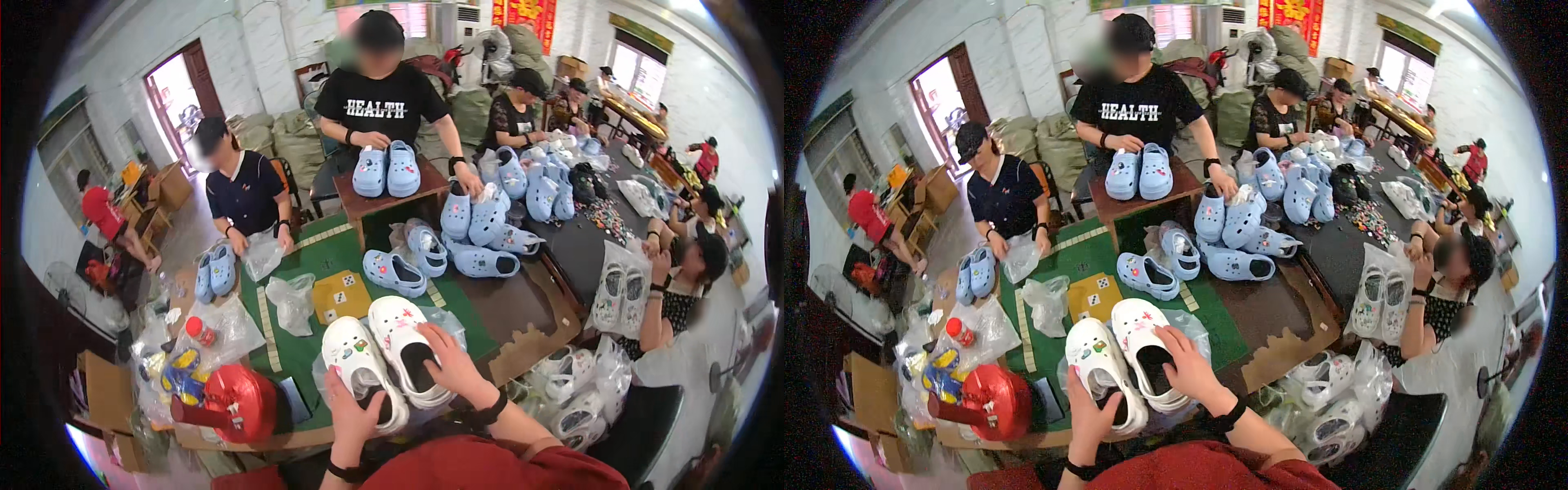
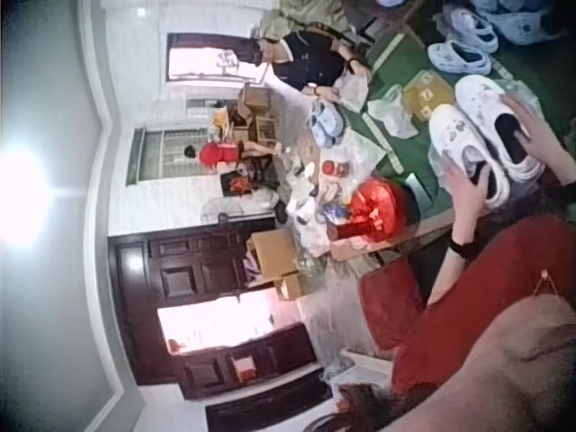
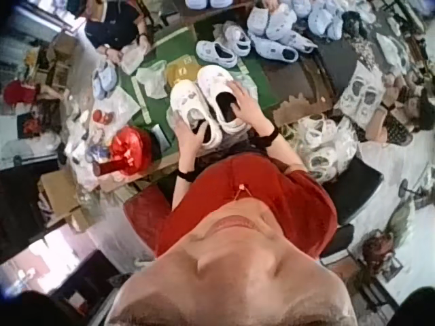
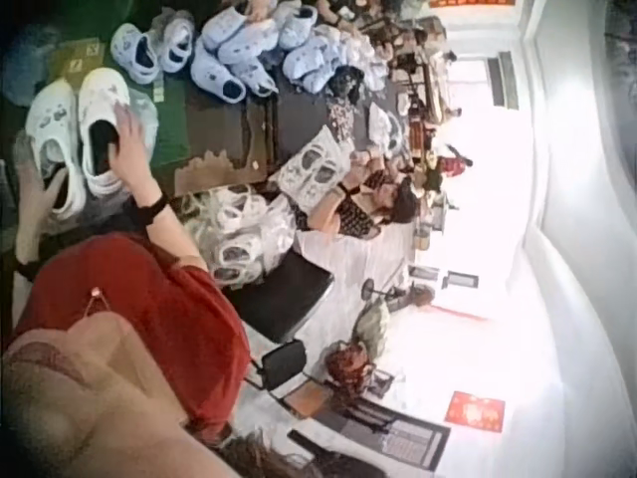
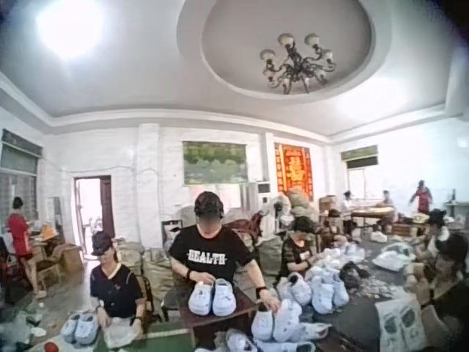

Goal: Packaging shoes into plastic bags at an assembly table.

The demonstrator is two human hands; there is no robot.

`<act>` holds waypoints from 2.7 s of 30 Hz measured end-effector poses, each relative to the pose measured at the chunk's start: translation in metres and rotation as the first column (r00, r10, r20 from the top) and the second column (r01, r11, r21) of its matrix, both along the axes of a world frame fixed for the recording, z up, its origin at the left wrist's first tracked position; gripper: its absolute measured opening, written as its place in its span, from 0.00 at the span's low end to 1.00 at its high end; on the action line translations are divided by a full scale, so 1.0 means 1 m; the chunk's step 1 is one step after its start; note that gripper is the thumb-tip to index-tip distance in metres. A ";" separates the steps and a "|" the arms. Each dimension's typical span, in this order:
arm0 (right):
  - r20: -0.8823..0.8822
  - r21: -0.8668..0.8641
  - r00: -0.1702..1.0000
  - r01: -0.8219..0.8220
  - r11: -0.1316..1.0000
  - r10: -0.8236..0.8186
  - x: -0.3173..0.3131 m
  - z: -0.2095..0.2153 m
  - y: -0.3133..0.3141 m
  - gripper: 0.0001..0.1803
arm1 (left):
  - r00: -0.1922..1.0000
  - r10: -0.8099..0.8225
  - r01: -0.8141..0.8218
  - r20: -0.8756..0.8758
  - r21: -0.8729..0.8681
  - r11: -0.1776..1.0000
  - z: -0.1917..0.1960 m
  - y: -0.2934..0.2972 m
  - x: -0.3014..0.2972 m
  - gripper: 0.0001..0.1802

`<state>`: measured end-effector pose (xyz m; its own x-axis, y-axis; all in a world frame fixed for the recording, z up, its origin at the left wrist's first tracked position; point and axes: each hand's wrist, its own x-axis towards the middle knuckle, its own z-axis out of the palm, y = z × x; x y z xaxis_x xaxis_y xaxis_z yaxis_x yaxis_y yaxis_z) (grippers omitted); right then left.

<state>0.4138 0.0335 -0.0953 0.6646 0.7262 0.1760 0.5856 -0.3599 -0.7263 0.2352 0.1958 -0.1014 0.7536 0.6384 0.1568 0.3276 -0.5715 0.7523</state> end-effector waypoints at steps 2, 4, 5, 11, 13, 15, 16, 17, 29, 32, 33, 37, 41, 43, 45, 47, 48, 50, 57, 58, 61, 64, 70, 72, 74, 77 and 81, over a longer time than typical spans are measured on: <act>0.092 0.021 0.995 0.026 0.999 -0.027 -0.001 -0.006 0.004 0.42 | 0.999 -0.046 0.046 -0.001 0.040 0.998 -0.002 0.007 -0.001 0.59; 0.073 0.016 0.996 0.048 0.999 -0.049 -0.005 0.000 0.006 0.41 | 0.999 -0.023 0.024 -0.032 0.046 0.999 -0.003 0.003 -0.002 0.58; 0.068 0.040 0.996 0.051 0.998 -0.054 -0.004 -0.003 0.009 0.41 | 0.999 -0.037 0.037 -0.024 0.007 0.999 0.000 0.006 -0.001 0.59; 0.074 0.084 0.994 0.080 0.993 -0.086 -0.008 -0.003 0.014 0.40 | 0.999 0.003 -0.004 -0.032 -0.010 1.000 -0.011 0.010 -0.002 0.59; 0.083 0.095 0.994 0.065 0.993 -0.073 -0.004 -0.009 0.013 0.39 | 1.000 -0.003 0.004 -0.011 0.022 1.000 -0.014 0.010 0.001 0.58; 0.080 0.098 0.993 0.074 0.992 -0.082 -0.004 -0.012 0.011 0.39 | 1.000 0.012 -0.012 -0.010 0.023 1.000 -0.013 0.008 0.002 0.58; 0.080 0.103 0.994 0.061 0.993 -0.070 -0.003 -0.013 0.012 0.39 | 1.000 0.005 -0.005 -0.018 0.015 1.000 -0.013 0.007 0.001 0.58; 0.087 0.101 0.993 0.071 0.992 -0.080 -0.002 -0.012 0.013 0.39 | 1.000 0.013 -0.013 -0.026 0.030 0.999 -0.010 0.007 0.002 0.57; 0.112 0.112 0.991 0.057 0.992 -0.069 -0.002 -0.016 0.007 0.39 | 0.988 -0.088 0.112 -0.127 0.194 0.975 0.054 0.010 -0.028 0.50; 0.113 0.112 0.992 0.051 0.992 -0.064 -0.002 -0.019 0.007 0.39 | 0.950 -0.293 0.275 0.111 0.153 0.949 0.129 -0.004 -0.043 0.47; 0.111 0.123 0.991 0.058 0.991 -0.072 -0.001 -0.020 0.007 0.39 | 0.896 -0.397 0.357 0.200 0.211 0.910 0.157 -0.007 -0.048 0.49; 0.152 0.115 0.987 0.042 0.992 -0.059 0.002 -0.021 0.010 0.38 | 0.517 -0.398 0.549 0.758 0.064 0.833 0.178 -0.043 -0.083 0.51; 0.141 0.116 0.989 0.037 0.993 -0.053 0.002 -0.017 0.012 0.38 | 0.163 -0.233 0.893 0.959 -0.043 0.448 0.178 -0.057 -0.132 0.42; 0.143 0.103 0.987 0.056 0.993 -0.071 0.007 -0.021 0.009 0.38 | 0.005 -0.267 0.881 0.964 0.122 0.457 0.217 -0.080 -0.089 0.32; 0.140 0.109 0.988 0.047 0.993 -0.063 0.004 -0.019 0.009 0.38 | -0.145 -0.318 0.828 0.937 0.291 0.480 0.243 -0.099 -0.065 0.31; 0.115 0.077 0.992 0.038 0.996 -0.046 -0.006 -0.012 0.014 0.38 | -0.179 -0.315 0.827 0.932 0.316 0.464 0.247 -0.106 -0.065 0.32; 0.113 0.076 0.992 0.051 0.996 -0.059 -0.004 -0.014 0.011 0.38 | -0.237 -0.288 0.844 0.928 0.343 0.412 0.242 -0.105 -0.060 0.32; 0.112 0.103 0.991 0.058 0.993 -0.070 0.001 -0.016 0.009 0.38 | -0.301 -0.276 0.881 0.913 0.377 0.286 0.238 -0.096 -0.060 0.33; 0.164 0.151 0.986 0.015 0.988 -0.040 0.002 -0.019 0.011 0.39 | -0.306 -0.282 0.783 0.909 0.409 0.468 0.228 -0.098 -0.052 0.34; 0.160 0.148 0.987 0.011 0.989 -0.034 0.001 -0.018 0.012 0.39 | -0.319 -0.306 0.790 0.897 0.430 0.438 0.227 -0.095 -0.056 0.33; 0.148 0.132 0.988 0.021 0.991 -0.041 0.002 -0.016 0.012 0.39 | -0.306 -0.325 0.717 0.895 0.442 0.540 0.235 -0.100 -0.051 0.34; 0.162 0.103 0.985 0.041 0.994 -0.057 0.005 -0.022 0.009 0.39 | 0.007 -0.131 0.835 0.991 0.067 0.547 0.250 -0.104 -0.078 0.23; 0.147 0.134 0.989 0.005 0.991 -0.025 0.001 -0.020 0.011 0.40 | -0.010 -0.039 0.829 0.999 0.030 0.559 0.168 -0.059 -0.114 0.43; 0.159 0.121 0.987 0.017 0.993 -0.037 0.003 -0.024 0.010 0.40 | 0.488 -0.522 0.473 0.699 0.291 0.832 0.193 -0.037 -0.058 0.35; 0.145 0.118 0.987 0.045 0.992 -0.062 0.004 -0.019 0.010 0.37 | 0.829 -0.438 0.386 0.349 0.210 0.898 0.181 -0.022 -0.038 0.37; 0.158 0.135 0.986 0.039 0.990 -0.060 0.003 -0.022 0.011 0.37 | 0.951 -0.282 0.248 0.129 0.227 0.942 0.092 -0.003 -0.026 0.44; 0.079 0.153 0.983 0.150 0.977 -0.163 0.007 -0.033 0.007 0.38 | 0.998 -0.020 0.026 -0.056 0.114 0.993 0.023 -0.004 -0.027 0.53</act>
<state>0.4212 0.0406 -0.1286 0.7444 0.5767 0.3366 0.5960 -0.3465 -0.7244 0.2081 0.1921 -0.0787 0.7772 0.6011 0.1860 0.3523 -0.6605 0.6630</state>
